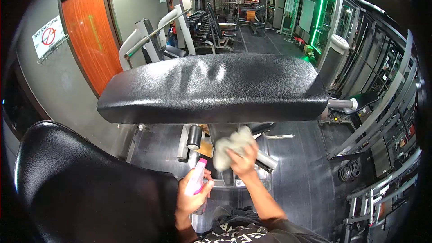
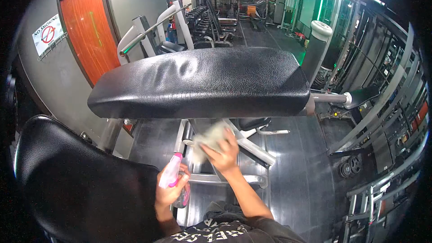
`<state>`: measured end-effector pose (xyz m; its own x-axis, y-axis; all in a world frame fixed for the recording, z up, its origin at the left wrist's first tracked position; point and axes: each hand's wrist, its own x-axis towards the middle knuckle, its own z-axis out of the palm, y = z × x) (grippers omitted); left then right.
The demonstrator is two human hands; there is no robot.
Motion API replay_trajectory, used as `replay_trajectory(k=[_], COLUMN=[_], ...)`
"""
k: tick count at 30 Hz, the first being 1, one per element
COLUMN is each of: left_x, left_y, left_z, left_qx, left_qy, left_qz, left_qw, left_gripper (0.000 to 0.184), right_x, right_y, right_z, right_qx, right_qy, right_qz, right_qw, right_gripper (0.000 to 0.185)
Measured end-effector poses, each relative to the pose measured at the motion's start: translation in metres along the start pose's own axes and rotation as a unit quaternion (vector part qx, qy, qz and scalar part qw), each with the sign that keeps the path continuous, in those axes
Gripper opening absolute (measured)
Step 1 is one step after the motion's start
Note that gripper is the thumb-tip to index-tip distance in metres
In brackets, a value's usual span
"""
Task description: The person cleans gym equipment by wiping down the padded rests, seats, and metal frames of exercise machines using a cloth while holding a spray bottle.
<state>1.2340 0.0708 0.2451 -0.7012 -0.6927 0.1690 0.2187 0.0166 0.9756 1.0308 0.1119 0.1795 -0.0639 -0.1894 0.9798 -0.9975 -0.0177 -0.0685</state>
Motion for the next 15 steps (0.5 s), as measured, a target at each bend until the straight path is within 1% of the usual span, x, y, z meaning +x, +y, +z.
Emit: replay_trajectory(k=[1, 2, 5, 8, 10, 11, 12, 14, 15], left_x=[0.000, 0.000, 0.000, 0.002, 0.001, 0.000, 0.000, 0.000, 0.000], left_y=[-0.001, -0.002, -0.002, -0.001, -0.001, 0.000, 0.001, 0.000, 0.000], left_z=[-0.003, -0.006, -0.012, -0.013, -0.013, -0.013, -0.012, -0.013, -0.014], left_qx=[0.006, 0.008, 0.038, 0.036, 0.033, 0.035, 0.037, 0.045, 0.054], left_qy=[0.000, -0.002, 0.030, 0.038, 0.038, 0.035, 0.032, 0.029, 0.025], left_qz=[0.002, 0.001, 0.039, 0.061, 0.062, 0.066, 0.072, 0.076, 0.078], left_qw=[1.000, 1.000, 0.998, 0.997, 0.997, 0.997, 0.996, 0.996, 0.995], left_gripper=[0.026, 0.026, 0.025, 0.024, 0.024, 0.024, 0.024, 0.024, 0.025], right_x=[0.035, 0.030, 0.006, -0.029, -0.065, -0.083, -0.098, -0.116, -0.110], right_y=[-0.008, -0.004, -0.001, 0.001, 0.002, 0.001, 0.000, 0.001, 0.003], right_z=[0.005, 0.023, 0.035, 0.027, 0.025, 0.022, 0.016, 0.005, -0.001], right_qx=[-0.024, -0.073, -0.087, -0.076, -0.036, -0.034, -0.033, 0.050, 0.078], right_qy=[-0.079, -0.126, -0.125, -0.166, -0.200, -0.221, -0.221, -0.237, -0.197], right_qz=[0.010, 0.016, 0.004, 0.025, 0.090, 0.106, 0.104, 0.202, 0.192], right_qw=[0.997, 0.989, 0.988, 0.983, 0.975, 0.969, 0.969, 0.949, 0.958], right_gripper=[0.039, 0.038, 0.039, 0.039, 0.041, 0.046, 0.046, 0.054, 0.061])
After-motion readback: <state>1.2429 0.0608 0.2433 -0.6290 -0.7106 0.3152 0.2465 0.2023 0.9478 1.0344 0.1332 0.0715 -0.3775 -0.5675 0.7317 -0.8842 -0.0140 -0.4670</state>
